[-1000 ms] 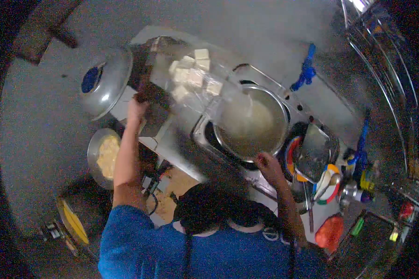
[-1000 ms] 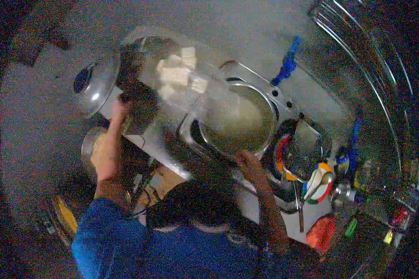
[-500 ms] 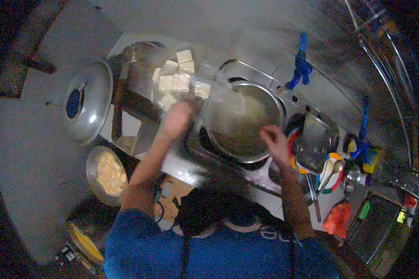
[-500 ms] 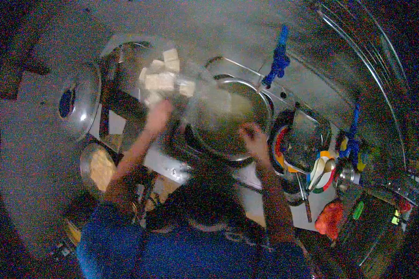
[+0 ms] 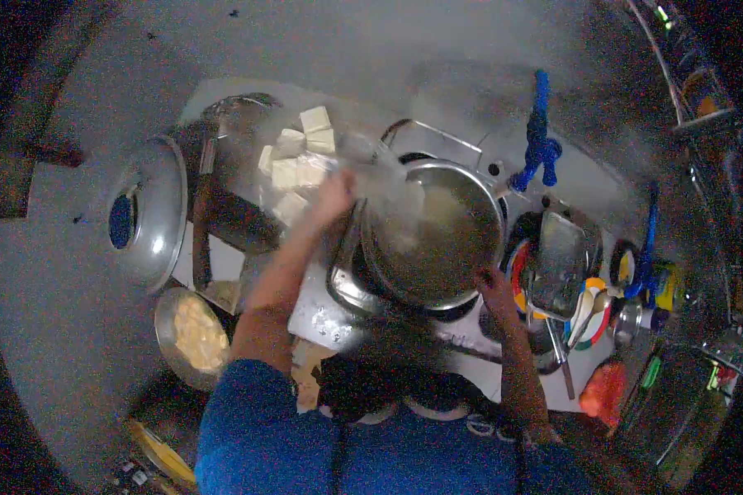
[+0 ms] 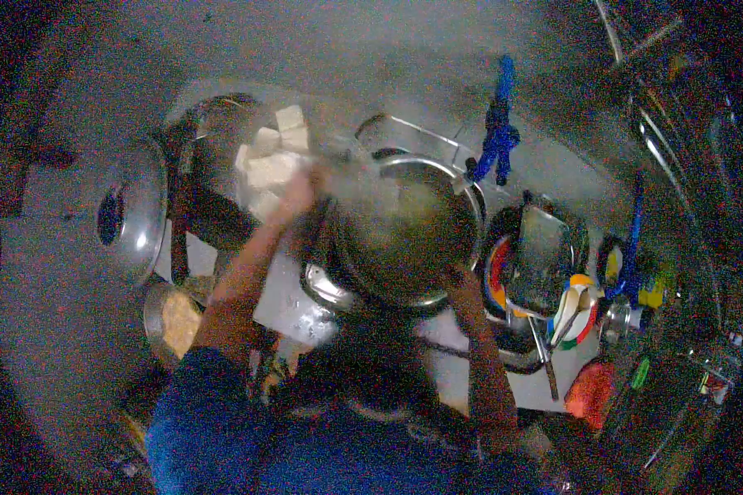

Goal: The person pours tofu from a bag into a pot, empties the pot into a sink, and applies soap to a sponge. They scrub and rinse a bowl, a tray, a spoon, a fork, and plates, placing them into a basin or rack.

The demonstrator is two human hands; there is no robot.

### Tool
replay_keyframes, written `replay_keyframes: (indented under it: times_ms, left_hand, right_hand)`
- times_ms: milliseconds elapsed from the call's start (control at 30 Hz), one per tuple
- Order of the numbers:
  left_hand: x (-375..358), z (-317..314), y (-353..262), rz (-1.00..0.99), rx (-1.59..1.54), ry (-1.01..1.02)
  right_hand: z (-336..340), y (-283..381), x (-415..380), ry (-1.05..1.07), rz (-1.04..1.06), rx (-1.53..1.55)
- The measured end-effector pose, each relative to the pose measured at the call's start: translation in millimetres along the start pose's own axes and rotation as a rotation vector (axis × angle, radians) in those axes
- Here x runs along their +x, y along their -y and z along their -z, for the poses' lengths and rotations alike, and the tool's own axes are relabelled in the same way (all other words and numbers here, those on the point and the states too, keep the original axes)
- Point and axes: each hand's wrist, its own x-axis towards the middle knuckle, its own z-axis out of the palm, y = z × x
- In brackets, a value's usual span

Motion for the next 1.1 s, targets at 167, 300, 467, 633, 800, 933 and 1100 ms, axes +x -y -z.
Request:
replay_keyframes:
  times_ms: [167, 300, 467, 633, 800, 933, 1100]
  left_hand:
    - [47, 105, 51, 0.530, -0.755, -0.515]
    - [53, 142, 126, 0.383, -0.817, -0.777]
    - [33, 156, 198, 0.722, -0.929, -0.899]
    - [44, 114, 200, 0.231, -0.470, -0.916]
    - [65, 48, 224, 0.268, 0.242, -0.441]
    - [31, 30, 237, 0.070, 0.492, -0.328]
    - [-32, 35, 19, 0.076, 0.436, -1.194]
  right_hand:
    - [-3, -29, 8, -0.073, 0.030, -0.012]
    - [8, -37, 19, -0.031, 0.120, 0.049]
    - [11, -29, 7, -0.003, -0.020, 0.060]
    - [-52, -157, 8, -0.015, -0.370, 0.038]
    - [-79, -154, -8, -0.005, -0.893, 0.418]
    - [-100, -163, 5, -0.225, -0.972, 0.752]
    - [-100, -185, 2, -0.250, -0.917, 0.870]
